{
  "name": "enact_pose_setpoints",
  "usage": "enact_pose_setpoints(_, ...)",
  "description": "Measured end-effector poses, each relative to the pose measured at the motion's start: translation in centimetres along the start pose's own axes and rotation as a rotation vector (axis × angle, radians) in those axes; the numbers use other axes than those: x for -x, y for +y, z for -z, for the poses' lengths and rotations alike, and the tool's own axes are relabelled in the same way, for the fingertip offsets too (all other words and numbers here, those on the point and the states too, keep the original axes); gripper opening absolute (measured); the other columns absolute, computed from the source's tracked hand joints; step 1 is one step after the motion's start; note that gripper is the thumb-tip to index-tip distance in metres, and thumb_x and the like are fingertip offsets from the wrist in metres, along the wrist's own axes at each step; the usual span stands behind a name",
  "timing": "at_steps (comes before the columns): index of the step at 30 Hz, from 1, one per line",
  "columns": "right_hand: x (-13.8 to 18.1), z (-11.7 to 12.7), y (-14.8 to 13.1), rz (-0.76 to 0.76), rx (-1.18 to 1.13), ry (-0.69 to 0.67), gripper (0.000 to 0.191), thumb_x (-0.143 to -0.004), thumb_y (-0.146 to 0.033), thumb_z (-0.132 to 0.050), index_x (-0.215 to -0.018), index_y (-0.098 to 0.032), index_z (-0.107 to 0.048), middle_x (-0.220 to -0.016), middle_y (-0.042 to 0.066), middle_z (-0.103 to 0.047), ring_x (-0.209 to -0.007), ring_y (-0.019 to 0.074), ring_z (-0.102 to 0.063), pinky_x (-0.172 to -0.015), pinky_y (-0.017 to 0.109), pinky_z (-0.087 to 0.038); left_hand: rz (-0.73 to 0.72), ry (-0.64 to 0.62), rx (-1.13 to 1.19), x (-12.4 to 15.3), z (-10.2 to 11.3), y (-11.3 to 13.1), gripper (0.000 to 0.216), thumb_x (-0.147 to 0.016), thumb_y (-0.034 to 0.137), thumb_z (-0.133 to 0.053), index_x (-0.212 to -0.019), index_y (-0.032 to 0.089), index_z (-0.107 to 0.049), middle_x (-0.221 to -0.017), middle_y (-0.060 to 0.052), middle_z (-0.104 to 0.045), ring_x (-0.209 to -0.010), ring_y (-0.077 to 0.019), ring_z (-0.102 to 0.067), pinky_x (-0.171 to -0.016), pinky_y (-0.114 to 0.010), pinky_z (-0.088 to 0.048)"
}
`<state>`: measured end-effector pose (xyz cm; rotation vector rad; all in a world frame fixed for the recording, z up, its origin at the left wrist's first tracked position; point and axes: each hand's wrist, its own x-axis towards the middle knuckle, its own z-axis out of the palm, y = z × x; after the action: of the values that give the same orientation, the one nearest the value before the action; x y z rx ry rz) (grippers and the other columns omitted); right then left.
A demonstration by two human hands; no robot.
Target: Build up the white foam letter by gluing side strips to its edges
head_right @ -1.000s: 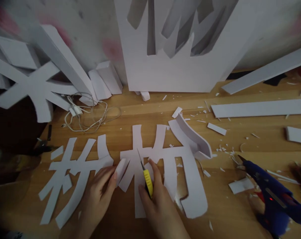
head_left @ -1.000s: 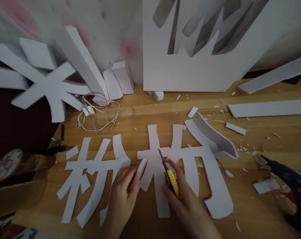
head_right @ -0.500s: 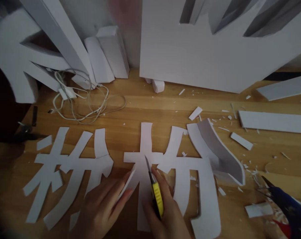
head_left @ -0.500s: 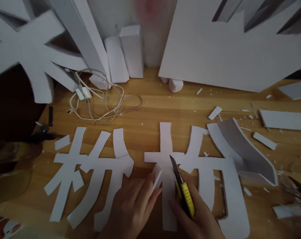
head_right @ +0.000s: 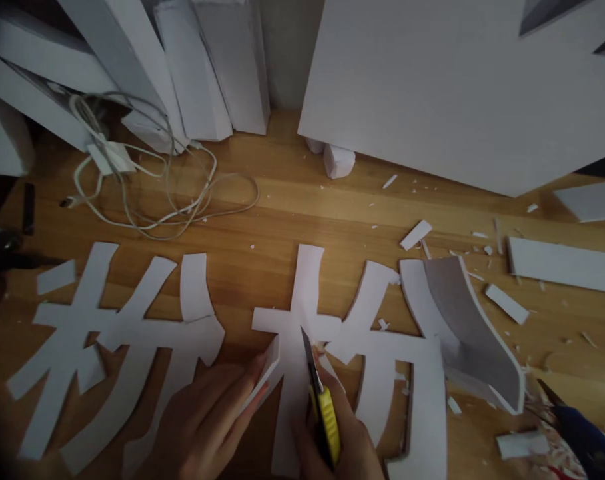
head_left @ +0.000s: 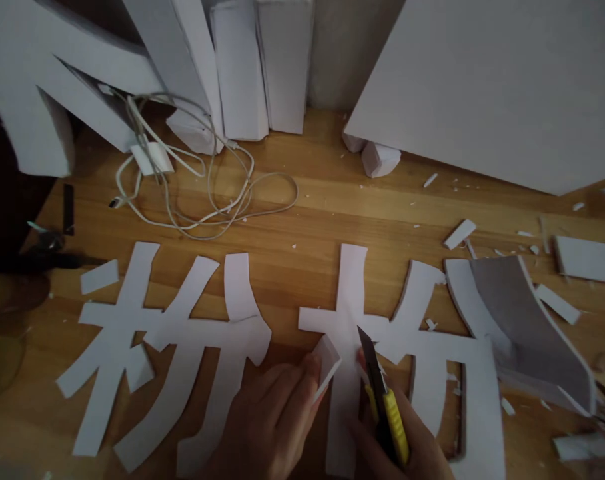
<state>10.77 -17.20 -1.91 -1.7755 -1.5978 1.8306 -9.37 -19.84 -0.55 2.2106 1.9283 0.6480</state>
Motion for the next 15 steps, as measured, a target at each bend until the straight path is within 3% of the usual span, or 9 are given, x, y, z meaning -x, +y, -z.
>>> enact_pose_setpoints(3,-0.1,-0.2,-0.9,0.016,-0.001,0.041,0.06,-0.088,-0.046,-0.06,-0.143,-0.025,-0.05,-0.106,0.007,-0.073,-0.101,0.0272,-0.068,-0.089,0.032,-0.055,0.064,0.011,0.057,0.1,-0.2,-0.1,0.02,-0.097,0.016,-0.051,-0.114,0.013,-0.059,-0.08,-0.003,-0.075,-0.07,-0.0138,-0.071,-0.068,-0.023,-0.055)
enact_pose_setpoints(6,-0.2,-0.3,-1.8,0.04,-0.017,0.06,0.053,-0.089,-0.045,-0.058,-0.138,-0.025,-0.054,-0.093,0.004,-0.071,-0.09,0.0238,-0.068,-0.087,0.031,-0.054,0.153,0.039,0.12,0.5,-0.3,-0.5,0.021,-0.097,0.021,-0.053,-0.116,0.019,-0.06,-0.081,-0.001,-0.076,-0.07,-0.0135,-0.072,-0.066,-0.022,-0.055)
enact_pose_setpoints(9,-0.2,-0.2,-2.4,0.092,0.017,0.077,0.046,-0.088,-0.046,-0.058,-0.128,-0.023,-0.06,-0.081,0.001,-0.066,-0.079,0.0221,-0.065,-0.08,0.03,-0.055,0.423,0.13,0.249,0.9,-0.1,-1.1,0.024,-0.095,0.026,-0.056,-0.119,0.023,-0.061,-0.101,-0.003,-0.078,-0.085,-0.0146,-0.074,-0.072,-0.02,-0.058)
enact_pose_setpoints(12,-0.1,-0.1,-2.5,0.167,0.025,0.082,0.043,-0.088,-0.047,-0.057,-0.124,-0.023,-0.062,-0.084,0.002,-0.066,-0.082,0.0229,-0.065,-0.08,0.031,-0.054,0.776,0.205,0.487,1.4,0.1,-1.7,0.033,-0.095,0.039,-0.055,-0.124,0.024,-0.059,-0.123,-0.007,-0.071,-0.107,-0.0196,-0.07,-0.081,-0.025,-0.059)
enact_pose_setpoints(15,-0.1,-0.1,-2.3,0.225,0.005,0.098,0.043,-0.088,-0.043,-0.057,-0.125,-0.022,-0.061,-0.088,0.004,-0.069,-0.086,0.0249,-0.066,-0.083,0.035,-0.054,0.83,0.11,0.593,1.9,0.2,-2.3,0.036,-0.099,0.047,-0.041,-0.124,0.027,-0.058,-0.123,-0.007,-0.071,-0.098,-0.0187,-0.072,-0.074,-0.026,-0.058)
